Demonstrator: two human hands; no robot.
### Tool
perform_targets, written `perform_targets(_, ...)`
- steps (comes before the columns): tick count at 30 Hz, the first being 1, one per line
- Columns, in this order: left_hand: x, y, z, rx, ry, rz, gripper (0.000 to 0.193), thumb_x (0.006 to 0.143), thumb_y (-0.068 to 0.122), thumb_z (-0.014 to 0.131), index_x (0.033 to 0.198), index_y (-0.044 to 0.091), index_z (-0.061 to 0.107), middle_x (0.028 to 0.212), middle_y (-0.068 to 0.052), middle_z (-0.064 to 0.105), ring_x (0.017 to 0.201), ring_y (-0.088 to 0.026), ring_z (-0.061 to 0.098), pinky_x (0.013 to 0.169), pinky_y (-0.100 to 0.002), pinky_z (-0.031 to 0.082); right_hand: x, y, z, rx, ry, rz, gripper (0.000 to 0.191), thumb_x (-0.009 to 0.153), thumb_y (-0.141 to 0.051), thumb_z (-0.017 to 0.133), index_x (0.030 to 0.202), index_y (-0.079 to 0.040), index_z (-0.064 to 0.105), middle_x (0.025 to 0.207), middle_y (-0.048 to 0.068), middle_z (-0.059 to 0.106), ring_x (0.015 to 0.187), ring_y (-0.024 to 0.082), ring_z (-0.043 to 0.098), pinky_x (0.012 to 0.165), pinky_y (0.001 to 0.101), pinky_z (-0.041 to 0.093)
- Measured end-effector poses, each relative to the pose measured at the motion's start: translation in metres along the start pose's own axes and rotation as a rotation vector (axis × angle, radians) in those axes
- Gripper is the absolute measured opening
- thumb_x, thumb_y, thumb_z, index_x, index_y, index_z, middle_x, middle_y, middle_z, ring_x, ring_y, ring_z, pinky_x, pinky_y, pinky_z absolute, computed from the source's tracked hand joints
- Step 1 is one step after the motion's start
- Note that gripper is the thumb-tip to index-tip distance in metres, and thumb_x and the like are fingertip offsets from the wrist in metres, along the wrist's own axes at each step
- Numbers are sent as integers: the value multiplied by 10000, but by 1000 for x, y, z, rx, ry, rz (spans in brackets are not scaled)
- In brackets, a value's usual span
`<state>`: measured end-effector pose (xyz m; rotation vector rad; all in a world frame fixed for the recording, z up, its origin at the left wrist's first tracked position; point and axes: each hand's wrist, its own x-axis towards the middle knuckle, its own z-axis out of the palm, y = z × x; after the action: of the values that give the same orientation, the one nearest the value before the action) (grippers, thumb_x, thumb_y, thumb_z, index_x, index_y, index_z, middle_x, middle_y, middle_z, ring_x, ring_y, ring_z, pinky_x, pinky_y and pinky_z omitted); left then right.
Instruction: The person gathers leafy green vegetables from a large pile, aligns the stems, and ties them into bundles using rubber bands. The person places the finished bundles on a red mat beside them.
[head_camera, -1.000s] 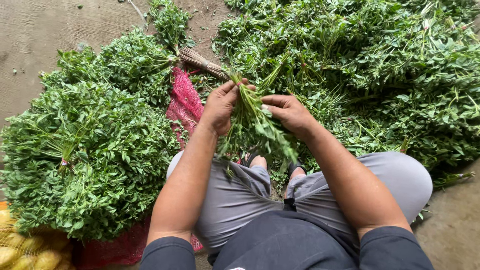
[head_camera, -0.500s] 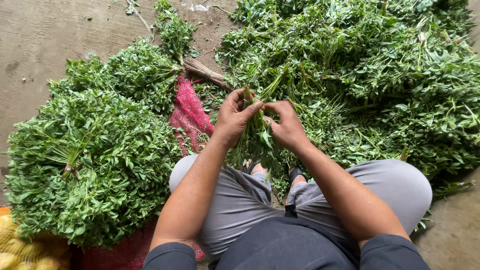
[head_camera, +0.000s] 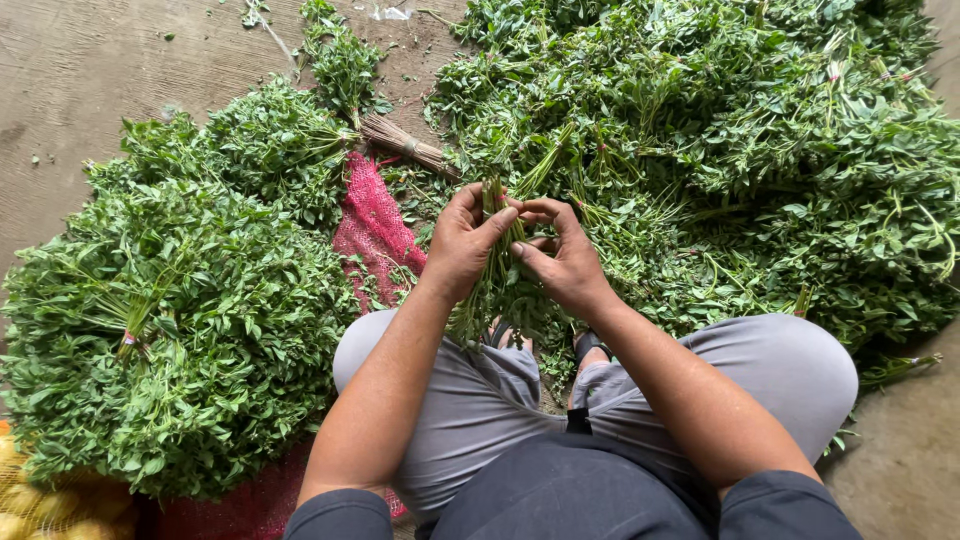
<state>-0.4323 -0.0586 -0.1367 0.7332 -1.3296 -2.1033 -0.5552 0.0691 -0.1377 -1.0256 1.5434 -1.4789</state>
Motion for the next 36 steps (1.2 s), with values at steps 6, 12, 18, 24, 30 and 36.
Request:
perform_targets(6, 0, 2, -2, 134, -55, 41, 403, 937, -22, 706, 1293, 19, 523, 1149, -77, 684, 1062, -135, 665, 926, -289, 583, 2, 4, -5, 64, -72, 22, 599, 912, -3, 702, 1395, -150, 380, 1349, 84, 567, 948, 107, 700, 802, 257, 606)
perform_targets(12, -4, 6, -4, 169, -109, -53, 423, 919, -19, 701, 1313, 38, 560, 1118, -69, 698, 1022, -140, 687, 885, -291, 592, 5, 17, -5, 44, -76, -10, 532, 940, -2, 722, 1374, -145, 450, 1260, 65, 541, 995, 123, 664, 848, 273, 610)
perform_targets(18, -4, 3, -9, 227, -143, -2, 366, 953, -24, 687, 1307, 25, 608, 1129, -50, 719, 1035, -123, 680, 921, -284, 574, 8, 5, -13, 5, -108, -89, 391, 964, -21, 682, 1342, -66, 591, 1289, 75, 521, 1135, 167, 624, 939, 311, 598)
perform_targets(24, -6, -8, -9, 307, -189, 41, 442, 934, -39, 687, 1362, 10, 588, 1208, -53, 715, 1093, -113, 671, 975, -278, 551, 11, -23, -22, -427, 93, -307, 183, 965, -84, 718, 1138, -26, 710, 1077, 93, 669, 971, 200, 700, 851, 315, 588)
perform_targets(30, -10, -7, 2, 486, -143, 70, 466, 885, -28, 715, 1339, 9, 618, 1190, -56, 727, 1058, -92, 671, 939, -262, 555, 12, -24, -17, -691, 157, -426, 94, 942, -122, 729, 936, -35, 695, 896, 71, 660, 787, 227, 657, 715, 377, 515)
perform_targets(36, -12, 8, 2, 498, -183, -63, 355, 886, 65, 765, 1228, 16, 683, 1058, -12, 771, 973, -68, 690, 872, -262, 571, 10, -17, -34, -780, 268, -676, 61, 948, -96, 654, 921, -57, 616, 907, 74, 610, 803, 217, 595, 752, 391, 469)
